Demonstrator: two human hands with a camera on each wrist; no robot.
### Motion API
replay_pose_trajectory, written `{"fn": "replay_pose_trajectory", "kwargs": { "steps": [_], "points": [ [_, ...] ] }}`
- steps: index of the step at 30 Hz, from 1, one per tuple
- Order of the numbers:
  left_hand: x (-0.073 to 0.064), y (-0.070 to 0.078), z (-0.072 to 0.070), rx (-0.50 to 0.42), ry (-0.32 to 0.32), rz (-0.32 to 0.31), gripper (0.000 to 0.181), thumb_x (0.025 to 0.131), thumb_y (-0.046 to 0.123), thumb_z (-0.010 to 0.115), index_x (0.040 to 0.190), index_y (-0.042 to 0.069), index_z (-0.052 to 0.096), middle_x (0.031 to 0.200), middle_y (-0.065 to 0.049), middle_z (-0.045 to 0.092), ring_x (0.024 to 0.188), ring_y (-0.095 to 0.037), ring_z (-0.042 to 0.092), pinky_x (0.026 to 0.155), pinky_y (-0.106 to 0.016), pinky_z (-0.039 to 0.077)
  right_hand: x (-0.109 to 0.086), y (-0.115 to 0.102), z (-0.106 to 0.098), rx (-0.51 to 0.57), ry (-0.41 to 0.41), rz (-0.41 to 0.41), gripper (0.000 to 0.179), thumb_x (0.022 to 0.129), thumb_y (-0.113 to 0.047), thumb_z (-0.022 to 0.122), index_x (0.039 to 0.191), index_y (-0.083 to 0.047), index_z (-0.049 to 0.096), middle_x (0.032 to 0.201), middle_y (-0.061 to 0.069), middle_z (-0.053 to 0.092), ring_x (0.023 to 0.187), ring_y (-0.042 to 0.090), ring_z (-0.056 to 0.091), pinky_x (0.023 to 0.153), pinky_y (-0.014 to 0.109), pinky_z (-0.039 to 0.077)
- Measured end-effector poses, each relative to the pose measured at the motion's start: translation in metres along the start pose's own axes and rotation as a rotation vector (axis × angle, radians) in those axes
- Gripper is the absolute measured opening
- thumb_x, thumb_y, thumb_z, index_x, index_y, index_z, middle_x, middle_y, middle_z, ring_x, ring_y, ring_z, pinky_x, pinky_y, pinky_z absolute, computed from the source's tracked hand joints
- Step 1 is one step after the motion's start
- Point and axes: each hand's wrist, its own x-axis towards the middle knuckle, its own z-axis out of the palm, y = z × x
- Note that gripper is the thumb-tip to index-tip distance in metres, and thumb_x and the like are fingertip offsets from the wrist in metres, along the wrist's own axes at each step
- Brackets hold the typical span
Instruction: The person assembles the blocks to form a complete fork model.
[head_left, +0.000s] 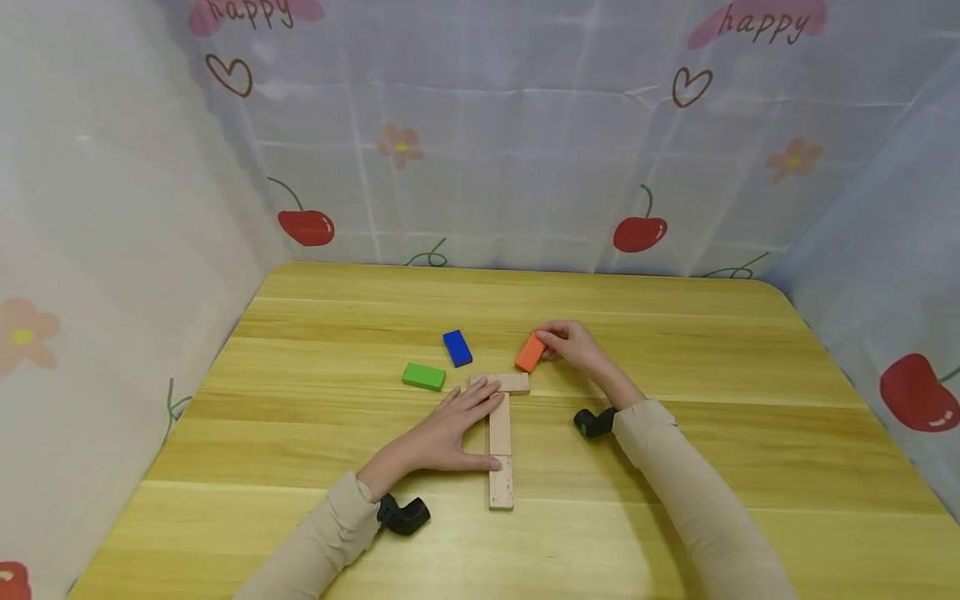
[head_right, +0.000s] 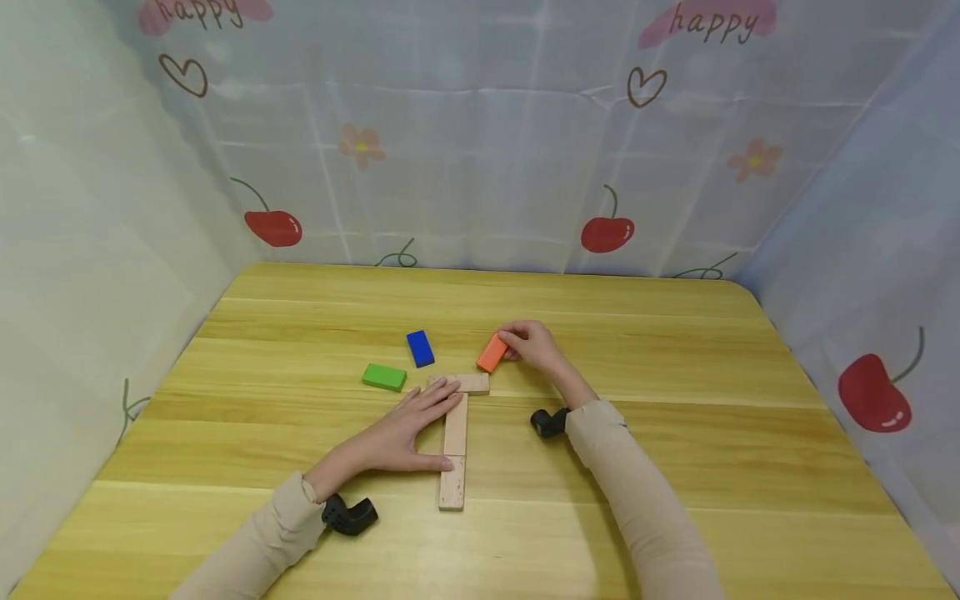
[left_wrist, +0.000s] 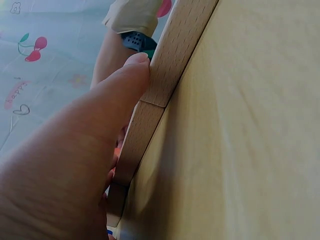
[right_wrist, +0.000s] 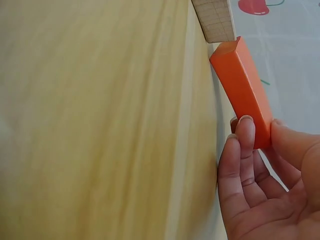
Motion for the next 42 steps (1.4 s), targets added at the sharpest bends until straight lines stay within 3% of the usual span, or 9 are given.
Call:
{"fn": "replay_pose_trajectory", "kwargs": {
  "steps": [22, 29, 35, 42],
  "points": [
    [0.000, -0.001, 0.001, 0.009, 0.001, -0.009, 0.095, 0.081, 0.064, 0.057, 0.151, 0.012, 0.018, 0.156, 0.000, 0.007, 0.140, -0.018, -0.003, 0.110, -0.044, 0.003, -0.002, -0.007, 0.006, -0.185, -0.048, -0.061, 0.027, 0.096, -0.009, 0.054, 0.116, 0.007, 0.062, 0.099, 0.017, 0.064, 0.076, 0.025, 0.062, 0.067, 0.032, 0.052],
    [0.000, -0.001, 0.000, 0.016, -0.003, -0.009, 0.095, 0.081, 0.064, 0.057, 0.151, 0.012, 0.017, 0.156, 0.000, 0.006, 0.140, -0.018, -0.003, 0.110, -0.043, 0.002, 0.009, -0.025, 0.002, -0.280, -0.037, -0.155, 0.030, 0.094, -0.010, 0.057, 0.120, 0.003, 0.060, 0.112, 0.018, 0.061, 0.097, 0.031, 0.058, 0.079, 0.040, 0.049],
    [0.000, -0.001, -0.001, 0.009, 0.000, -0.006, 0.094, 0.081, 0.063, 0.057, 0.151, 0.012, 0.019, 0.156, 0.000, 0.008, 0.140, -0.017, -0.003, 0.110, -0.045, 0.003, 0.027, -0.047, 0.020, -0.258, -0.227, -0.238, 0.039, 0.093, -0.011, 0.059, 0.129, 0.003, 0.053, 0.128, 0.018, 0.053, 0.115, 0.031, 0.049, 0.096, 0.046, 0.039],
    [0.001, -0.001, 0.001, 0.015, -0.003, 0.014, 0.094, 0.082, 0.063, 0.056, 0.150, 0.010, 0.018, 0.156, -0.002, 0.008, 0.140, -0.019, -0.002, 0.110, -0.044, 0.003, 0.042, -0.049, 0.050, -0.448, -0.427, -0.320, 0.062, 0.089, -0.015, 0.066, 0.142, -0.001, 0.037, 0.144, 0.014, 0.036, 0.134, 0.030, 0.028, 0.106, 0.045, 0.024]
  ]
}}
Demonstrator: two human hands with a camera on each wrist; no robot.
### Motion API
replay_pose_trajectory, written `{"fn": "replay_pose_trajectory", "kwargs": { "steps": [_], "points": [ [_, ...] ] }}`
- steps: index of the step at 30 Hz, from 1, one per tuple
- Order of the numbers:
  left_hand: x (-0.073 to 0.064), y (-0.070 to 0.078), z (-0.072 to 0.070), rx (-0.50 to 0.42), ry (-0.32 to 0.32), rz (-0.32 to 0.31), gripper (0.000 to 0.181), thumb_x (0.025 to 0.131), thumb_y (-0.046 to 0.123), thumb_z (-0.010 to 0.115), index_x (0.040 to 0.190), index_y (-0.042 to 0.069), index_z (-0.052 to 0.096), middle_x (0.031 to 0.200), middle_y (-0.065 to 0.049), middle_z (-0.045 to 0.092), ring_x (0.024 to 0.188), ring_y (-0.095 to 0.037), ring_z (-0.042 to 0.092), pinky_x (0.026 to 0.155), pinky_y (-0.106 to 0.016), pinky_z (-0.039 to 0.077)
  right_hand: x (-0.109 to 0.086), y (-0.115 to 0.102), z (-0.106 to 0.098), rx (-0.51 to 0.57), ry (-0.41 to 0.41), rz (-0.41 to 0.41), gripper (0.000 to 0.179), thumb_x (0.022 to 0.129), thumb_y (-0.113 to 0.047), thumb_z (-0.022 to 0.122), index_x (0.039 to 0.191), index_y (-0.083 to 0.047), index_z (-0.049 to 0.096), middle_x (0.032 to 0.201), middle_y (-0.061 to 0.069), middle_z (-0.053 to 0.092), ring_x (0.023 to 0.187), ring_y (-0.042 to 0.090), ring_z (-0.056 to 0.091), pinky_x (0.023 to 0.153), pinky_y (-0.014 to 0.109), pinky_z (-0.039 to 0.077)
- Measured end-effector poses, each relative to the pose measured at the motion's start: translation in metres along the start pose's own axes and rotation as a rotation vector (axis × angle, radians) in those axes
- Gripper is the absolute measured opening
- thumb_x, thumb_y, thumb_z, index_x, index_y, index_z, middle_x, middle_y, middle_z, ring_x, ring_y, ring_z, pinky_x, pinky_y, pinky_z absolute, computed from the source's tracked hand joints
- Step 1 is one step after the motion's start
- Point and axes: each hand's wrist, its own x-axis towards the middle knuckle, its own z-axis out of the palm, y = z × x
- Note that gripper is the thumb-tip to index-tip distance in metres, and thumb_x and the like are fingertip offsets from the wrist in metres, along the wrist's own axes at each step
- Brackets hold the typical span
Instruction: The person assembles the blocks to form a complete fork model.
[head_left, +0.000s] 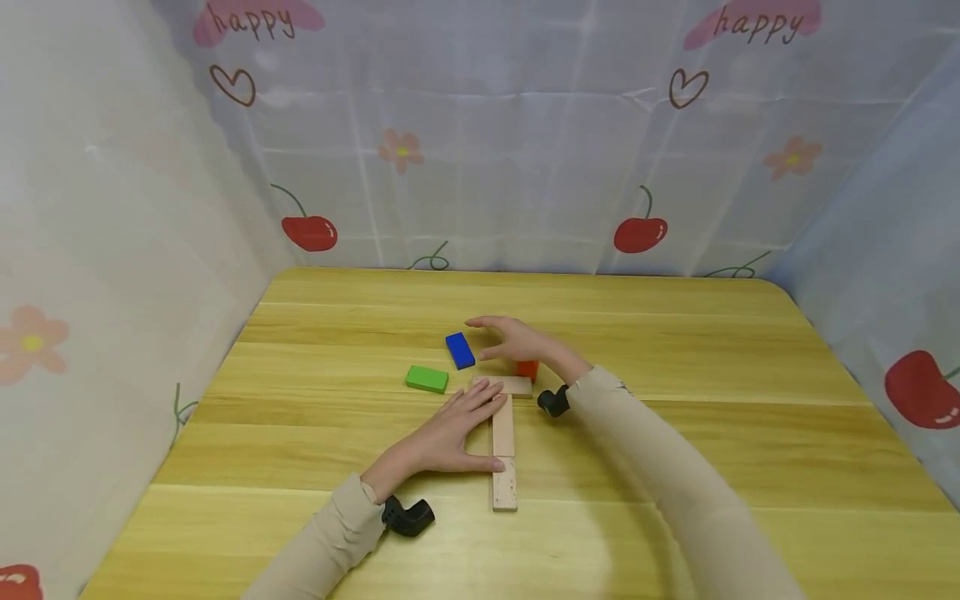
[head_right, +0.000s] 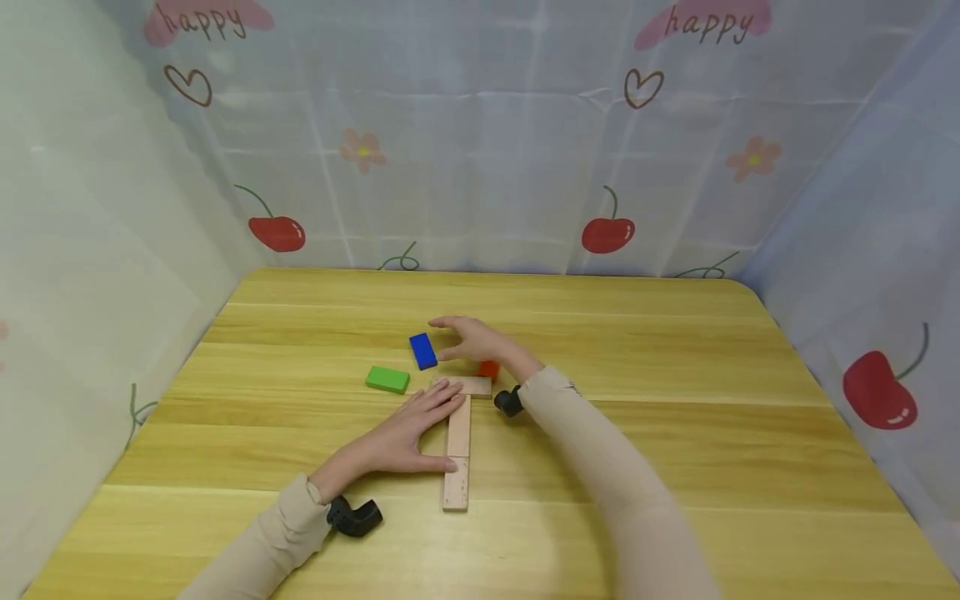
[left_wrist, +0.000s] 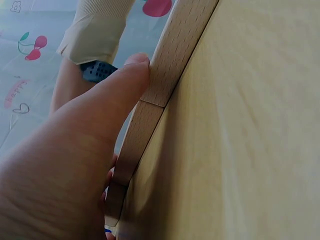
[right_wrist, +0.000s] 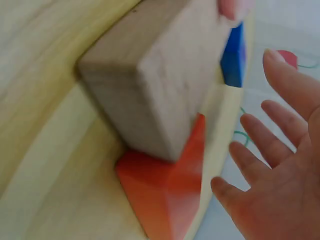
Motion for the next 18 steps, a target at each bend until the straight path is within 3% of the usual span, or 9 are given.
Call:
{"fn": "replay_pose_trajectory", "kwargs": {
  "steps": [6, 9, 13, 18],
  "points": [
    [0.000, 0.000, 0.000, -0.005, 0.005, 0.006, 0.094, 0.083, 0.062, 0.057, 0.150, 0.008, 0.019, 0.156, -0.003, 0.008, 0.140, -0.021, -0.002, 0.110, -0.046, 0.004, 0.012, -0.003, 0.008, -0.053, -0.072, 0.006, 0.071, 0.087, -0.018, 0.069, 0.146, -0.004, 0.031, 0.150, 0.015, 0.025, 0.138, 0.036, 0.006, 0.109, 0.048, 0.013],
    [0.000, 0.001, 0.000, -0.005, 0.005, 0.013, 0.094, 0.083, 0.061, 0.058, 0.150, 0.007, 0.019, 0.156, -0.004, 0.009, 0.140, -0.021, -0.001, 0.110, -0.047, 0.005, 0.014, -0.004, 0.011, -0.071, -0.093, 0.010, 0.069, 0.088, -0.017, 0.068, 0.146, -0.004, 0.032, 0.150, 0.016, 0.024, 0.138, 0.037, 0.004, 0.109, 0.049, 0.013],
    [0.000, 0.002, -0.001, -0.007, 0.006, 0.015, 0.094, 0.083, 0.061, 0.058, 0.150, 0.007, 0.019, 0.155, -0.005, 0.009, 0.140, -0.022, -0.001, 0.110, -0.048, 0.005, 0.015, -0.003, 0.014, -0.095, -0.064, 0.048, 0.066, 0.087, -0.020, 0.069, 0.143, -0.006, 0.037, 0.149, 0.019, 0.023, 0.138, 0.036, 0.010, 0.108, 0.048, 0.017],
    [0.000, 0.002, -0.001, -0.004, 0.007, 0.009, 0.094, 0.083, 0.062, 0.057, 0.150, 0.008, 0.020, 0.155, -0.004, 0.010, 0.140, -0.021, -0.001, 0.110, -0.047, 0.005, 0.015, 0.000, 0.016, -0.111, 0.013, 0.066, 0.066, 0.083, -0.023, 0.073, 0.138, -0.006, 0.042, 0.140, 0.015, 0.039, 0.131, 0.031, 0.032, 0.105, 0.043, 0.027]
  ]
}}
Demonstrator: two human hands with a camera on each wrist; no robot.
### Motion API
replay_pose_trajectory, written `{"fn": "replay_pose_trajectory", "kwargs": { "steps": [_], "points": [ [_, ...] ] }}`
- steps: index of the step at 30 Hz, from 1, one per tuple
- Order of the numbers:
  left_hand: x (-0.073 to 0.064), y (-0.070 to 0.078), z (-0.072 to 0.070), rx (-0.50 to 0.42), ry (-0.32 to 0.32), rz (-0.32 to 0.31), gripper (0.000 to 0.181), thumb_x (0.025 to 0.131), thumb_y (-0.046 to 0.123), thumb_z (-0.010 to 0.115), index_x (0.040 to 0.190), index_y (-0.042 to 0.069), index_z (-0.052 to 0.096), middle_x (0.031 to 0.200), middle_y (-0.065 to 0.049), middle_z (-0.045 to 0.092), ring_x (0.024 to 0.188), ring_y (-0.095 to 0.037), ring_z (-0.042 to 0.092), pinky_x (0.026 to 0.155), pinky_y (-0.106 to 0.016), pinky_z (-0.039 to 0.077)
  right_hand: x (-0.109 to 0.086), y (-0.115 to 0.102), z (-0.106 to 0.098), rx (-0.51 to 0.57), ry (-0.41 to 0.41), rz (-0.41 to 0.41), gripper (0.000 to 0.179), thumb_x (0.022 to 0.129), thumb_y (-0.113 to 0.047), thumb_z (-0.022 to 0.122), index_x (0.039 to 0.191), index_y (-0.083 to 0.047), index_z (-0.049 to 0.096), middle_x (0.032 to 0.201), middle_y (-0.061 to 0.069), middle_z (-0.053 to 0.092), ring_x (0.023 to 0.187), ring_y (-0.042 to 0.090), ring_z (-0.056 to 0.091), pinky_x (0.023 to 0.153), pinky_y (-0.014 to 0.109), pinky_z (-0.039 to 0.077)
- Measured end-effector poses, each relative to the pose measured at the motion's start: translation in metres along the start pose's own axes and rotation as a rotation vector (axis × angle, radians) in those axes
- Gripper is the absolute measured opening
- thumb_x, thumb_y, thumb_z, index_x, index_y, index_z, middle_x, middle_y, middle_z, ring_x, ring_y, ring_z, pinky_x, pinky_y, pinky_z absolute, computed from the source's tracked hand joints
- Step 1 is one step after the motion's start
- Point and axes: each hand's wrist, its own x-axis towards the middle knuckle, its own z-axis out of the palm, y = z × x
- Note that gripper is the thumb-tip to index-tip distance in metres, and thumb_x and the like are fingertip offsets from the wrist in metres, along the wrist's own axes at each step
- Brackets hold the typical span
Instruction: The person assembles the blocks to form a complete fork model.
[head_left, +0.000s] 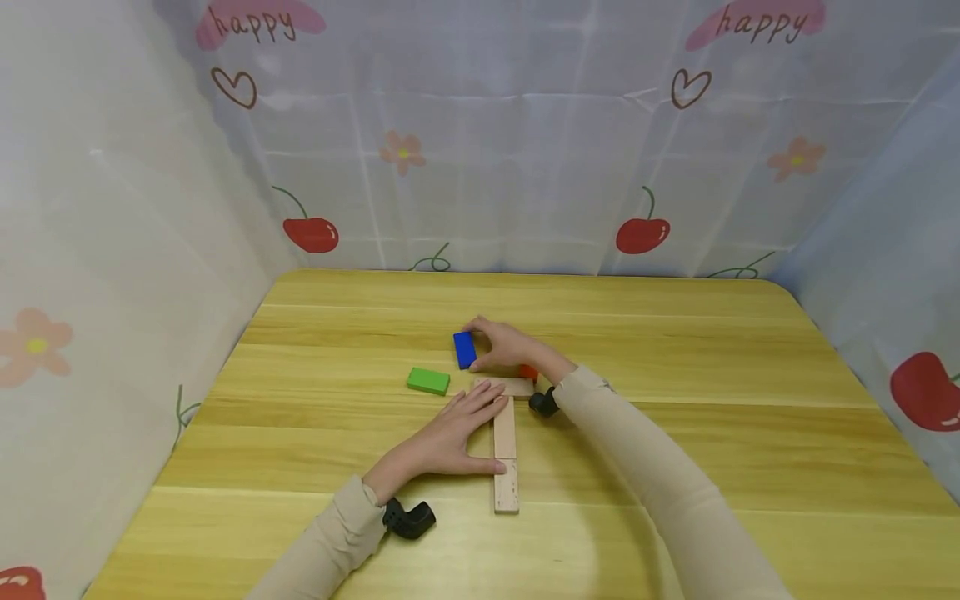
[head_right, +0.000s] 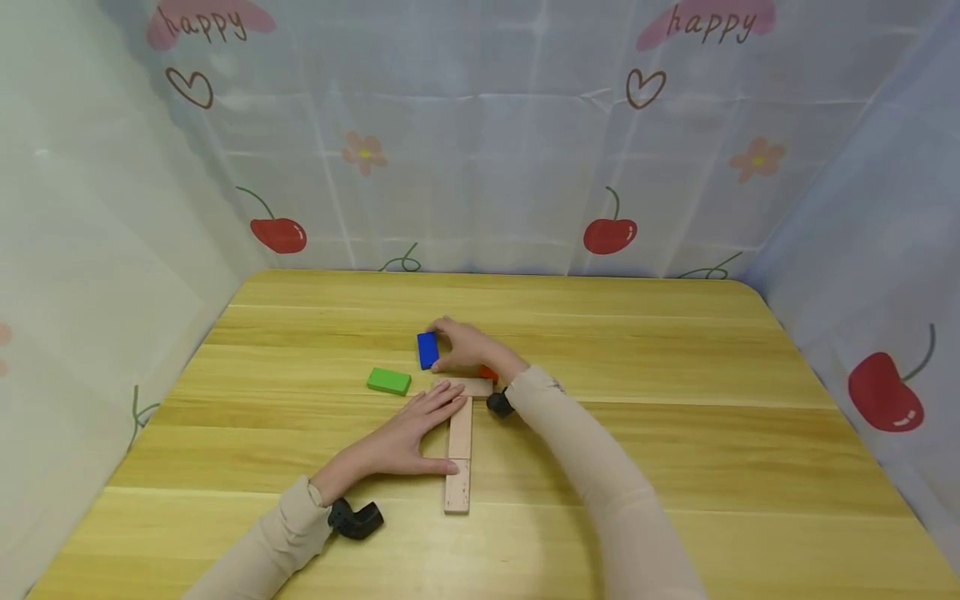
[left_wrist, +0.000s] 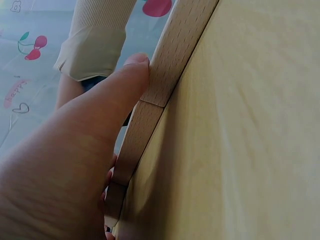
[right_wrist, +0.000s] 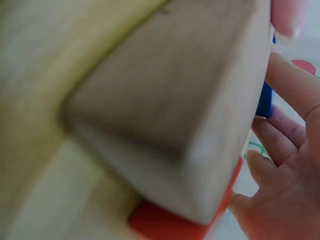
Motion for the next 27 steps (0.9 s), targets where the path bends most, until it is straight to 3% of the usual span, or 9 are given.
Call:
{"fn": "replay_pose_trajectory", "kwargs": {
  "steps": [7, 19, 27],
  "points": [
    [0.001, 0.000, 0.000, 0.005, 0.005, 0.002, 0.094, 0.083, 0.062, 0.057, 0.150, 0.008, 0.020, 0.155, -0.005, 0.010, 0.140, -0.021, 0.000, 0.110, -0.047, 0.005, -0.008, 0.005, -0.003, 0.064, 0.071, -0.006, 0.068, 0.080, -0.025, 0.076, 0.136, -0.003, 0.044, 0.136, 0.015, 0.046, 0.127, 0.029, 0.040, 0.103, 0.042, 0.031],
    [0.000, 0.001, 0.000, 0.002, -0.003, -0.015, 0.094, 0.082, 0.060, 0.059, 0.150, 0.009, 0.019, 0.155, -0.004, 0.009, 0.140, -0.021, -0.001, 0.110, -0.045, 0.004, -0.037, 0.028, -0.012, 0.167, 0.179, 0.072, 0.065, 0.081, -0.023, 0.075, 0.134, 0.001, 0.045, 0.132, 0.018, 0.049, 0.123, 0.032, 0.043, 0.100, 0.047, 0.034],
    [0.000, 0.001, 0.001, 0.004, 0.004, -0.009, 0.094, 0.082, 0.062, 0.057, 0.150, 0.009, 0.019, 0.155, -0.002, 0.009, 0.140, -0.020, 0.000, 0.110, -0.045, 0.004, -0.050, 0.036, -0.010, 0.169, 0.153, 0.076, 0.064, 0.083, -0.023, 0.074, 0.133, 0.002, 0.045, 0.132, 0.018, 0.048, 0.124, 0.032, 0.042, 0.102, 0.045, 0.033]
  ]
}}
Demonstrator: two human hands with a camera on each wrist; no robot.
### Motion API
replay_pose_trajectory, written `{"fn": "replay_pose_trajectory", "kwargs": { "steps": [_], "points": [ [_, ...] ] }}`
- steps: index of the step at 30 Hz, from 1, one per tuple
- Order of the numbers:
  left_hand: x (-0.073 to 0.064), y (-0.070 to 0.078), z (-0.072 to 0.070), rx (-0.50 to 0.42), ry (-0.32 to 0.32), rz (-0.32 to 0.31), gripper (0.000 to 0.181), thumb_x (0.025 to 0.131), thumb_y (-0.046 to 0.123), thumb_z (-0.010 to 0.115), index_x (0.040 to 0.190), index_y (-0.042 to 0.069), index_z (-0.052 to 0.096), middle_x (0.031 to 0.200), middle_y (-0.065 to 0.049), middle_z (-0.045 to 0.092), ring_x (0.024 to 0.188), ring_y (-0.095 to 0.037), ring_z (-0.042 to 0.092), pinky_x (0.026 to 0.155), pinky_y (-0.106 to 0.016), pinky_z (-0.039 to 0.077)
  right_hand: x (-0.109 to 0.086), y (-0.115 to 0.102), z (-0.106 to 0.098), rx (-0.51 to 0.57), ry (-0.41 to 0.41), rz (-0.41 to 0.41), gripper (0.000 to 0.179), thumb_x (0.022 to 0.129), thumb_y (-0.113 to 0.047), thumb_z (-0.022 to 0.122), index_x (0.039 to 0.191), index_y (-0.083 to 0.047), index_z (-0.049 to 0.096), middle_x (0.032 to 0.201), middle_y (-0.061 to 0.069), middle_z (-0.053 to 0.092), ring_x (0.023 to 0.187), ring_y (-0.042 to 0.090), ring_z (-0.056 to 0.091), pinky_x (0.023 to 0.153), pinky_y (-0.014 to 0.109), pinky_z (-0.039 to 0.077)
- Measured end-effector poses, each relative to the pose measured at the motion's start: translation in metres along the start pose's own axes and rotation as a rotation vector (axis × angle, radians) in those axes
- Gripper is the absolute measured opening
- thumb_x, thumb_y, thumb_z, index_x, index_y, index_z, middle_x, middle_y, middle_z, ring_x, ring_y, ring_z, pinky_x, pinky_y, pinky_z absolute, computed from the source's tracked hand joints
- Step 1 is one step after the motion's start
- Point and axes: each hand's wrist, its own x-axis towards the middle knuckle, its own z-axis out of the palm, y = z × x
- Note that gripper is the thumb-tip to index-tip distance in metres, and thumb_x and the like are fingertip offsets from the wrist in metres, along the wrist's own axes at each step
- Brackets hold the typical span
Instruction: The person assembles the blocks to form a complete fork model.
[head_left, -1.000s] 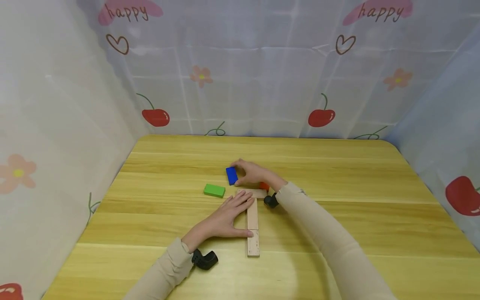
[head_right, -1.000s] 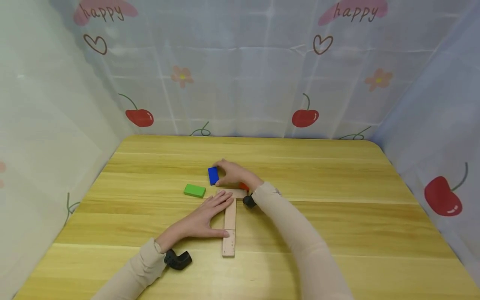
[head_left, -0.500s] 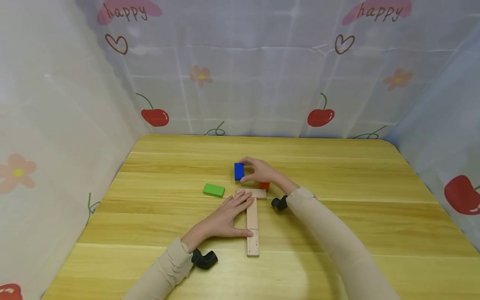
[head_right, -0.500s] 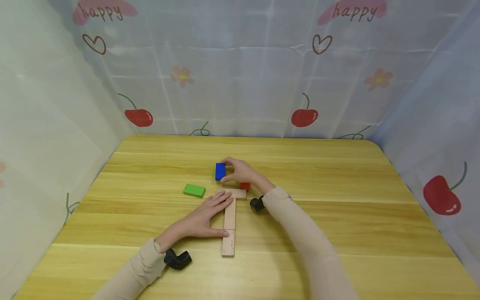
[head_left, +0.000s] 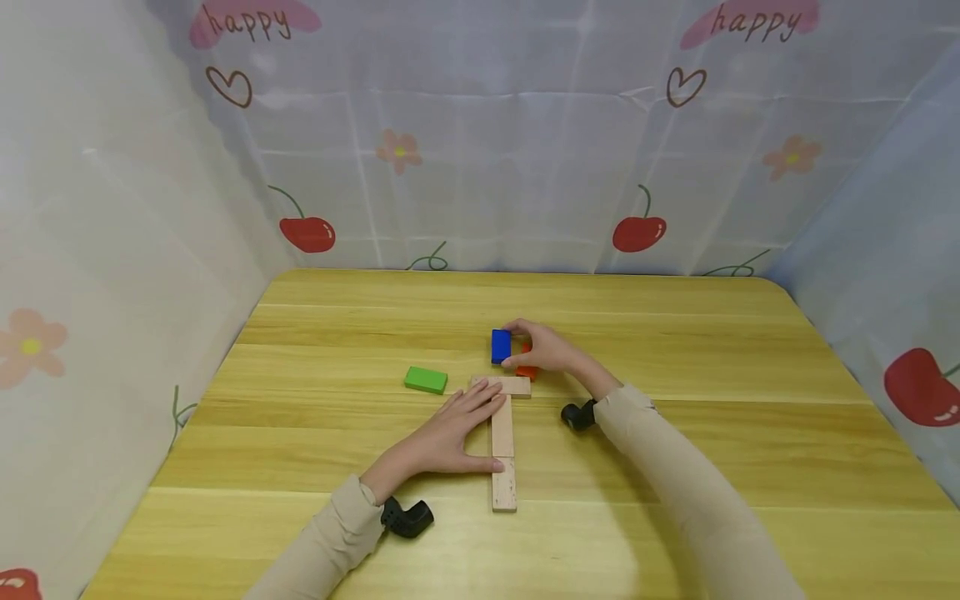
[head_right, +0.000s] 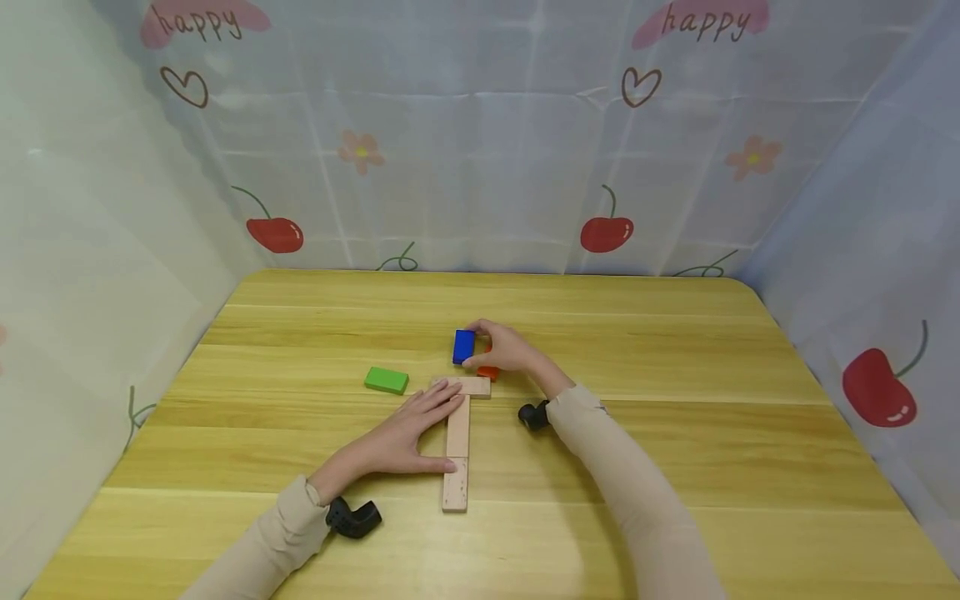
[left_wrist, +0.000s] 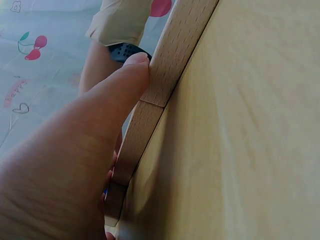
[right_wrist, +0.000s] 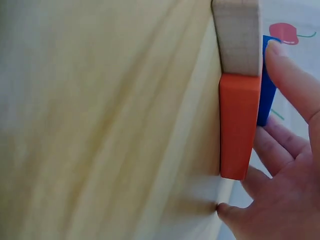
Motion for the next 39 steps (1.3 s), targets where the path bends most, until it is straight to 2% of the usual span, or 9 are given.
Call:
{"fn": "replay_pose_trajectory", "kwargs": {
  "steps": [7, 14, 22, 29, 34, 36, 39],
  "points": [
    [0.000, -0.002, 0.001, -0.008, 0.012, 0.011, 0.094, 0.082, 0.063, 0.057, 0.150, 0.009, 0.020, 0.155, -0.003, 0.010, 0.140, -0.021, 0.000, 0.110, -0.047, 0.005, -0.003, -0.001, 0.001, -0.038, -0.021, -0.005, 0.065, 0.083, -0.024, 0.074, 0.135, 0.000, 0.044, 0.137, 0.019, 0.042, 0.128, 0.034, 0.035, 0.103, 0.048, 0.030],
    [0.001, -0.001, 0.001, -0.001, 0.007, 0.006, 0.095, 0.082, 0.064, 0.056, 0.150, 0.009, 0.019, 0.156, -0.002, 0.008, 0.140, -0.019, -0.001, 0.110, -0.047, 0.005, -0.004, -0.001, 0.000, -0.053, -0.039, -0.064, 0.050, 0.091, -0.021, 0.063, 0.133, 0.003, 0.048, 0.142, 0.024, 0.034, 0.133, 0.038, 0.026, 0.106, 0.050, 0.022],
    [0.001, 0.000, 0.000, -0.005, -0.004, 0.000, 0.094, 0.082, 0.061, 0.059, 0.150, 0.009, 0.019, 0.156, -0.003, 0.008, 0.140, -0.021, -0.002, 0.110, -0.046, 0.004, -0.005, 0.000, 0.001, -0.062, -0.056, -0.096, 0.043, 0.091, -0.017, 0.064, 0.127, 0.004, 0.052, 0.143, 0.026, 0.032, 0.135, 0.042, 0.016, 0.107, 0.053, 0.017],
    [0.001, -0.001, -0.002, 0.006, -0.002, -0.003, 0.094, 0.082, 0.062, 0.058, 0.150, 0.010, 0.019, 0.156, -0.002, 0.007, 0.140, -0.020, -0.001, 0.110, -0.046, 0.004, -0.006, -0.001, 0.000, -0.057, -0.061, -0.133, 0.039, 0.090, -0.017, 0.065, 0.121, 0.004, 0.054, 0.141, 0.028, 0.033, 0.132, 0.041, 0.024, 0.105, 0.053, 0.023],
    [0.001, -0.001, -0.001, 0.006, -0.010, -0.009, 0.094, 0.082, 0.063, 0.057, 0.150, 0.010, 0.019, 0.156, -0.001, 0.006, 0.140, -0.020, -0.002, 0.110, -0.045, 0.003, -0.008, -0.003, 0.000, -0.068, -0.060, -0.127, 0.041, 0.090, -0.018, 0.066, 0.121, 0.005, 0.054, 0.141, 0.028, 0.033, 0.131, 0.041, 0.028, 0.104, 0.052, 0.025],
    [0.001, -0.001, 0.000, 0.004, -0.007, -0.008, 0.095, 0.082, 0.063, 0.057, 0.150, 0.010, 0.018, 0.156, -0.002, 0.006, 0.140, -0.020, -0.002, 0.110, -0.045, 0.003, -0.009, -0.003, 0.000, -0.067, -0.057, -0.112, 0.047, 0.090, -0.019, 0.065, 0.127, 0.005, 0.050, 0.140, 0.027, 0.035, 0.130, 0.040, 0.029, 0.104, 0.052, 0.025],
    [0.000, 0.000, 0.001, -0.014, -0.002, -0.012, 0.098, 0.082, 0.065, 0.056, 0.151, 0.010, 0.014, 0.156, -0.002, 0.005, 0.140, -0.020, -0.003, 0.110, -0.047, 0.003, -0.014, -0.004, 0.000, -0.063, -0.030, -0.069, 0.058, 0.091, -0.023, 0.064, 0.137, 0.004, 0.042, 0.142, 0.024, 0.034, 0.134, 0.040, 0.021, 0.106, 0.052, 0.021]
  ]
}}
